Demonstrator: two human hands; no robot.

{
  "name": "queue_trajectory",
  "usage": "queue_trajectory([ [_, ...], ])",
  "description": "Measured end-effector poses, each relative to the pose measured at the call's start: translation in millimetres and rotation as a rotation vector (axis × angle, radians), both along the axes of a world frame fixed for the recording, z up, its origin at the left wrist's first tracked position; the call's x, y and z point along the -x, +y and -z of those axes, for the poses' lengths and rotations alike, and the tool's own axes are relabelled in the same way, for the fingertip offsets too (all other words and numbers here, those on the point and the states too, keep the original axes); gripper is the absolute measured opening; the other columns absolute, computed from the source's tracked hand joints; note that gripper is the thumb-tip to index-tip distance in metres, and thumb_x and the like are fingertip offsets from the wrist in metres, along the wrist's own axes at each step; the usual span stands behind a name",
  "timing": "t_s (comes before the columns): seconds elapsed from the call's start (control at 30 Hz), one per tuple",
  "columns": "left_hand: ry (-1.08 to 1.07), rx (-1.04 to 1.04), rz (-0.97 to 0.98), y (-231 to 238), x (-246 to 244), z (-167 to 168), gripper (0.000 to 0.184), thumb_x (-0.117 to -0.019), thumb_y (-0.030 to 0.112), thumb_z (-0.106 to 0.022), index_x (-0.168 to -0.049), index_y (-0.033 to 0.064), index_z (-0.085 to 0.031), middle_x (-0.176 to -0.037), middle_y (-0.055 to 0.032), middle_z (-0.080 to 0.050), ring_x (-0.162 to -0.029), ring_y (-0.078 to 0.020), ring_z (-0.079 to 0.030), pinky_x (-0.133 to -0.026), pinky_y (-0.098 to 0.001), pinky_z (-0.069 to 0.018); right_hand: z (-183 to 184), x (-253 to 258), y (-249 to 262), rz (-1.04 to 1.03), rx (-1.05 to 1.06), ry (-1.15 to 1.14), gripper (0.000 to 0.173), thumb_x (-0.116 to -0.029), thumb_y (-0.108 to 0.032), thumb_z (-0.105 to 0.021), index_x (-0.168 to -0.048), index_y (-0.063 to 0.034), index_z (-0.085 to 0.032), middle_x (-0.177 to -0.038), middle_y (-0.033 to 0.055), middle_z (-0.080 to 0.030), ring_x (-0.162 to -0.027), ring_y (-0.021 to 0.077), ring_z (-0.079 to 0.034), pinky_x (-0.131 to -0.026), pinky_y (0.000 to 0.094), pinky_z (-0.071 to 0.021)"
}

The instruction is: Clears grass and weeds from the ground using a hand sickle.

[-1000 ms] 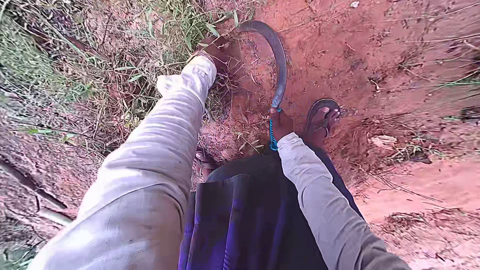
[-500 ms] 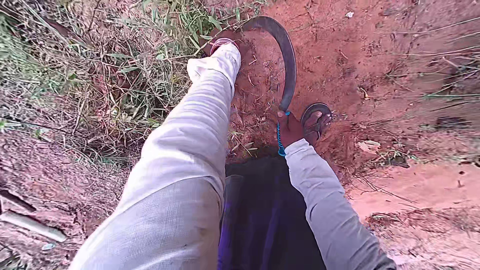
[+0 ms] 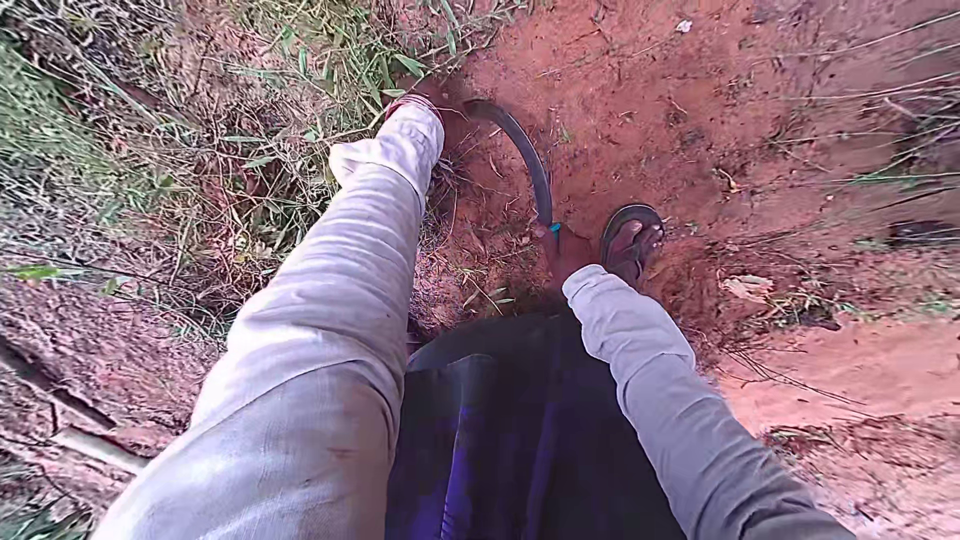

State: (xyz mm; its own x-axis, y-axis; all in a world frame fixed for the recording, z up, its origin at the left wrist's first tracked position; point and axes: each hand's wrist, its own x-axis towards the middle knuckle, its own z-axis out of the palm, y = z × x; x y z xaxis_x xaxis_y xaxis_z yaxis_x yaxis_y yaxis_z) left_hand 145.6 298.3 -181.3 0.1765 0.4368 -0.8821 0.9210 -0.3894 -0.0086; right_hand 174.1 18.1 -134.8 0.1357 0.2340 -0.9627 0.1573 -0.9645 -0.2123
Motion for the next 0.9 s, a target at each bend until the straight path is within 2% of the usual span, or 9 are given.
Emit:
queue_trajectory([
  [0.07,-0.025,0.018,0.021,-1.8,1.6,-8.8,0.049,-0.1062,0.020,-0.057,-0.145,-0.0089,-0.049,-0.152,-0.0317,-0.047,-0.146,-0.0441,-0.042,-0.121,-0.0589,-0.0306,-27.9,7.9,-28.5,-0.047,0.109,0.080,0.058,-0.1128,-0.039,-0.035,-0.140,0.0107,-0.049,-0.117,0.0309,-0.066,-0.109,0.0413,-0.067,-0.099,0.0535,-0.0485],
  [0.17,-0.077,0.004,0.064,-2.6,29.0,0.7,0.048,-0.1069,0.019,-0.051,-0.148,-0.0055,-0.049,-0.150,-0.0349,-0.047,-0.145,-0.0503,-0.042,-0.118,-0.0663,-0.0294,-67.7,34.9,-69.8,0.245,-0.011,0.017,0.051,-0.1126,-0.032,-0.038,-0.125,0.0146,-0.054,-0.079,0.0163,-0.062,-0.063,0.0222,-0.063,-0.066,0.0367,-0.0552],
  [0.3,-0.093,0.001,0.191,-18.8,36.3,-17.5,0.064,-0.1058,0.036,-0.056,-0.158,0.0026,-0.037,-0.161,-0.0306,-0.036,-0.151,-0.0530,-0.028,-0.116,-0.0724,-0.0254,-128.8,41.8,-56.8,0.747,-0.051,-0.116,0.040,-0.1132,-0.026,-0.030,-0.101,0.0040,-0.053,-0.059,-0.0049,-0.048,-0.045,0.0023,-0.052,-0.047,0.0204,-0.0508],
  [0.37,-0.030,-0.056,0.323,-36.3,38.1,-17.7,0.083,-0.0997,0.053,-0.060,-0.159,0.0020,-0.032,-0.160,-0.0325,-0.035,-0.148,-0.0551,-0.032,-0.112,-0.0740,-0.0317,-158.9,54.7,-47.6,0.945,-0.043,-0.098,0.040,-0.1133,-0.027,-0.026,-0.095,-0.0019,-0.051,-0.056,-0.0067,-0.049,-0.042,0.0017,-0.052,-0.043,0.0195,-0.0506],
  [0.43,0.018,-0.042,0.354,-55.9,31.2,-13.7,0.093,-0.0932,0.040,-0.073,-0.160,-0.0053,-0.026,-0.159,-0.0365,-0.032,-0.148,-0.0554,-0.032,-0.113,-0.0738,-0.0309,-177.1,77.5,-48.7,1.032,-0.041,-0.039,0.039,-0.1123,-0.029,-0.026,-0.095,-0.0035,-0.050,-0.056,-0.0076,-0.049,-0.042,0.0011,-0.052,-0.043,0.0188,-0.0509],
  [0.53,0.005,-0.014,0.541,-63.2,41.1,-15.2,0.059,-0.1002,0.004,-0.059,-0.155,-0.0034,-0.038,-0.163,-0.0258,-0.036,-0.152,-0.0452,-0.032,-0.119,-0.0683,-0.0192,-164.3,116.4,-56.8,0.949,-0.046,0.064,0.036,-0.1104,-0.027,-0.032,-0.098,0.0010,-0.052,-0.057,-0.0071,-0.049,-0.043,0.0008,-0.050,-0.045,0.0187,-0.0493],
  [0.63,-0.097,0.043,0.456,-42.0,68.7,-22.5,0.051,-0.0988,0.003,-0.061,-0.149,0.0007,-0.050,-0.158,-0.0268,-0.043,-0.147,-0.0495,-0.038,-0.123,-0.0674,-0.0150,-143.3,119.0,-61.7,0.822,0.023,0.110,0.036,-0.1119,-0.026,-0.035,-0.101,0.0033,-0.054,-0.058,-0.0039,-0.048,-0.044,0.0036,-0.050,-0.047,0.0208,-0.0487],
  [0.77,-0.181,0.084,0.603,2.0,101.8,-30.9,0.045,-0.1019,0.009,-0.059,-0.146,0.0048,-0.054,-0.147,-0.0241,-0.056,-0.137,-0.0496,-0.051,-0.108,-0.0718,-0.0371,-131.0,97.0,-67.2,0.789,0.056,0.006,0.040,-0.1130,-0.027,-0.032,-0.101,0.0036,-0.054,-0.058,-0.0029,-0.049,-0.044,0.0046,-0.052,-0.047,0.0224,-0.0510],
  [0.9,-0.184,0.052,0.740,-0.7,102.4,-24.1,0.046,-0.0928,0.002,-0.066,-0.138,0.0044,-0.062,-0.155,-0.0116,-0.051,-0.150,-0.0413,-0.036,-0.120,-0.0687,-0.0200,-118.3,73.1,-65.9,0.819,0.114,-0.021,0.044,-0.1142,-0.031,-0.028,-0.100,0.0028,-0.052,-0.059,-0.0010,-0.048,-0.044,0.0071,-0.052,-0.046,0.0245,-0.0521],
])
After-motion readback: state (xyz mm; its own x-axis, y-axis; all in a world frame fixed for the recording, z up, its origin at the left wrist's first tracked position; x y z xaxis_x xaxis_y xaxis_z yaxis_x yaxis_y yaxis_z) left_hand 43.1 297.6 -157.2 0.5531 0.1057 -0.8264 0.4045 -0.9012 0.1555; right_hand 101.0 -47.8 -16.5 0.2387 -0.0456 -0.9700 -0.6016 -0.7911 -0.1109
